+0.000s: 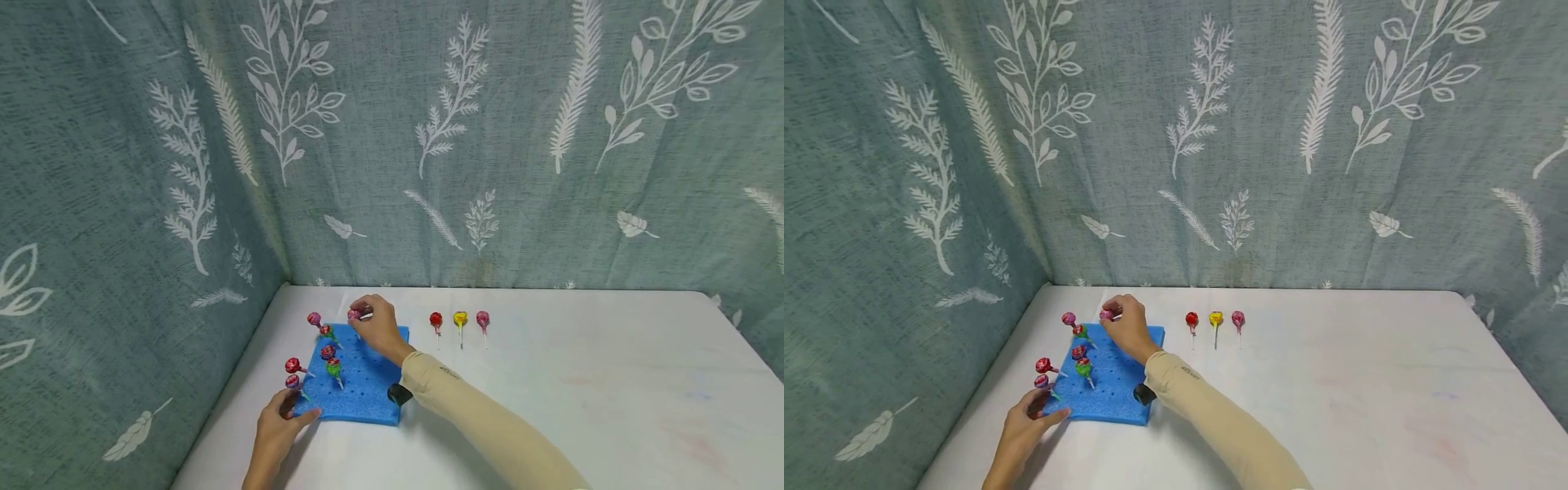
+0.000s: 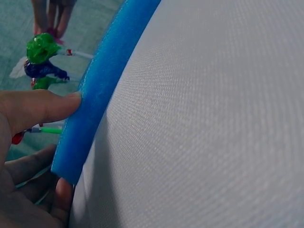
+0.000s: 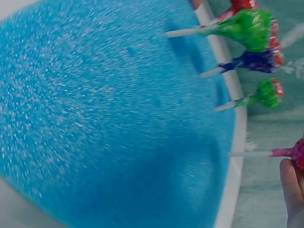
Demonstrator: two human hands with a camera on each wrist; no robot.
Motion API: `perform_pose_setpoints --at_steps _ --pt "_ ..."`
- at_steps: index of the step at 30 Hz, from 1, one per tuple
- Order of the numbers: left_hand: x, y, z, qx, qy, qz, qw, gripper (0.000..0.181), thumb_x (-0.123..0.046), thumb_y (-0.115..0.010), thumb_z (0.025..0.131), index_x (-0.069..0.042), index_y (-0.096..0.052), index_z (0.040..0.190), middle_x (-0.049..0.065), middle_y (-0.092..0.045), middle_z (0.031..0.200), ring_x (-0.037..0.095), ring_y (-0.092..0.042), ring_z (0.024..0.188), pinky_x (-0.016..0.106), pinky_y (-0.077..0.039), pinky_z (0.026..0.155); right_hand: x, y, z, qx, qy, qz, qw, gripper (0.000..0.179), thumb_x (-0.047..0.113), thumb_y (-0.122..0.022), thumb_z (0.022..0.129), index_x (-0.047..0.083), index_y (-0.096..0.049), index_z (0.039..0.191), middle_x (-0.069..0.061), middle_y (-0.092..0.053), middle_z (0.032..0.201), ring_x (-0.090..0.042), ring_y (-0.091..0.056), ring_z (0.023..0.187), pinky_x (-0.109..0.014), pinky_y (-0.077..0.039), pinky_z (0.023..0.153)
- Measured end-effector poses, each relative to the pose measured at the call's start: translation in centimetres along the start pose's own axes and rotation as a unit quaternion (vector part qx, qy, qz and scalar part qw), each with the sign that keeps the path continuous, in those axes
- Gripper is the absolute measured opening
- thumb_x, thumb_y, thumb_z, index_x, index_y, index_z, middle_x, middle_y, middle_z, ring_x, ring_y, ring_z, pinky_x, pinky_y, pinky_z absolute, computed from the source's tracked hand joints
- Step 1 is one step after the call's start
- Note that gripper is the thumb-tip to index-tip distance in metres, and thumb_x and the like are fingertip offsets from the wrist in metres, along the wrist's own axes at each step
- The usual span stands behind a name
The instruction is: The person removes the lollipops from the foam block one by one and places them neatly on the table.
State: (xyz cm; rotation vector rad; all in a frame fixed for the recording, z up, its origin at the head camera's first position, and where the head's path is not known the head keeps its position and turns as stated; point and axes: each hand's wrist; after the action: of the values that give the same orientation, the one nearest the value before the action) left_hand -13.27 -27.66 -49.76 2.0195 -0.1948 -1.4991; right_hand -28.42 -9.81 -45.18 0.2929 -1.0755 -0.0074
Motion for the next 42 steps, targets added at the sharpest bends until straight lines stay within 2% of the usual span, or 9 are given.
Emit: perform_pose_setpoints --at_steps 6,10,14,23,31,42 --pt "0.2 0.1 0.0 0.005 0.004 0.002 1.0000 0.083 -0.038 -0.076 0.063 -0.003 -0.038 0.127 0.022 -0.044 0.124 0.034 -0.040 0.110 0.048 -0.037 0.091 1.3 1.2 0.2 0.004 0.012 0.004 0.9999 0.020 0.003 -0.068 0.073 0.004 -0.062 0.092 -0.007 -0.058 0.088 -0.016 -0.059 0.080 -0.017 -0.049 0.065" --pt "0.1 -0.1 0.1 0.002 0.009 0.002 1.0000 0.083 -0.035 -0.076 0.063 -0.002 -0.037 0.128 0.022 -0.043 0.125 0.035 -0.040 0.111 0.047 -0.036 0.092 1.8 2.4 0.3 -0.008 0.025 0.003 0.9997 0.020 0.002 -0.068 0.073 0.002 -0.062 0.092 -0.010 -0.058 0.088 -0.019 -0.059 0.080 -0.020 -0.051 0.066" --pt "0.0 -0.3 0.2 -0.001 0.009 0.002 1.0000 0.082 -0.032 -0.076 0.064 0.000 -0.036 0.128 0.023 -0.042 0.125 0.036 -0.039 0.112 0.047 -0.035 0.094 1.7 3.7 0.4 -0.018 0.030 0.000 0.9994 0.021 0.001 -0.068 0.072 0.002 -0.062 0.092 -0.011 -0.058 0.089 -0.021 -0.059 0.081 -0.023 -0.051 0.067" --pt "-0.2 0.0 0.2 0.012 0.002 0.001 0.9999 0.079 -0.031 -0.076 0.065 0.003 -0.038 0.126 0.025 -0.044 0.122 0.036 -0.042 0.109 0.048 -0.038 0.090 1.7 5.9 0.1 -0.029 0.016 -0.016 0.9993 0.023 0.004 -0.068 0.074 0.001 -0.061 0.095 -0.010 -0.059 0.091 -0.020 -0.059 0.082 -0.019 -0.050 0.066" --pt "-0.7 0.0 0.3 0.002 0.006 0.018 0.9998 0.075 -0.026 -0.076 0.066 0.004 -0.040 0.125 0.026 -0.045 0.120 0.038 -0.042 0.109 0.050 -0.037 0.090 1.4 7.4 0.0 -0.050 0.019 -0.027 0.9982 0.022 0.005 -0.070 0.072 0.003 -0.063 0.092 -0.009 -0.059 0.088 -0.017 -0.059 0.079 -0.019 -0.050 0.064" --pt "-0.7 -0.1 0.3 -0.004 -0.001 0.013 0.9999 0.073 -0.025 -0.076 0.065 0.002 -0.043 0.124 0.026 -0.047 0.119 0.035 -0.044 0.108 0.049 -0.037 0.090 1.0 9.8 -0.5 -0.063 0.022 -0.044 0.9968 0.020 0.004 -0.069 0.072 0.003 -0.063 0.090 -0.008 -0.059 0.086 -0.017 -0.059 0.076 -0.021 -0.051 0.061"
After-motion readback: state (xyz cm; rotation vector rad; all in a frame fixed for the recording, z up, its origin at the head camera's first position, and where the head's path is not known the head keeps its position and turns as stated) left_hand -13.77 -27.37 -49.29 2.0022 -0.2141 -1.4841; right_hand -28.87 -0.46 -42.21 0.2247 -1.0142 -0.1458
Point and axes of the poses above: each hand's wrist, its own z-axis towards the middle knuckle, its own y-axis out of the back of the hand, x = y × z
